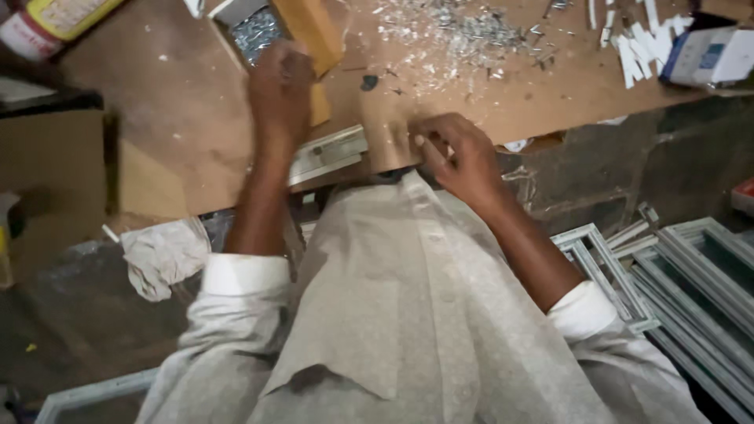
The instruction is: The person picks up scattered metal screws and small hardware pieces from a workbench surface and places them into open cardboard boxes on the table. They gather fasteners from different spots across the bench, occasionally moving white plastic strips aside, and continue collecting until the loose pile is reduced.
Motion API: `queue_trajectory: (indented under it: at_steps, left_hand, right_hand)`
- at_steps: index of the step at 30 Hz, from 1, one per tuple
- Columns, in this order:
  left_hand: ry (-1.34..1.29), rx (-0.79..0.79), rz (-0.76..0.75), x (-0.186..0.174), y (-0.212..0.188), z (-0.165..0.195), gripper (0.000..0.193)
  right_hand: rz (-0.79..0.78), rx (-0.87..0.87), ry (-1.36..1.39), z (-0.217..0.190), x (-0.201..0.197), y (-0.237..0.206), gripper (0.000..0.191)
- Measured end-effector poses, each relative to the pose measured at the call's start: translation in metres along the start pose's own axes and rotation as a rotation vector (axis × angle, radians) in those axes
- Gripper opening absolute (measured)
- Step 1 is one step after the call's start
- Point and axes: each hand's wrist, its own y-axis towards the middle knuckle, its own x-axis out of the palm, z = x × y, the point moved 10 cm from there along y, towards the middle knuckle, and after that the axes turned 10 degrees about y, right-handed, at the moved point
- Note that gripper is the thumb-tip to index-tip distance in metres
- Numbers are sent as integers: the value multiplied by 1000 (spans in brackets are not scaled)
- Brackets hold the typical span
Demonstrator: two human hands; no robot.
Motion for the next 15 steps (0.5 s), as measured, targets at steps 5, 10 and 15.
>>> queue_trajectory:
  at_steps: [5, 10, 15]
  left_hand:
    - [649, 73, -122, -12, 32, 10, 16]
    - [713, 37, -125, -11, 22, 39, 13]
    - [611, 35, 22, -15, -26, 93, 21]
  right_hand:
    - [-104, -8, -105, 61, -1, -27, 26]
    - [8, 70, -88, 124, -53, -21, 22]
    - [180, -88, -253, 151, -116, 23, 16]
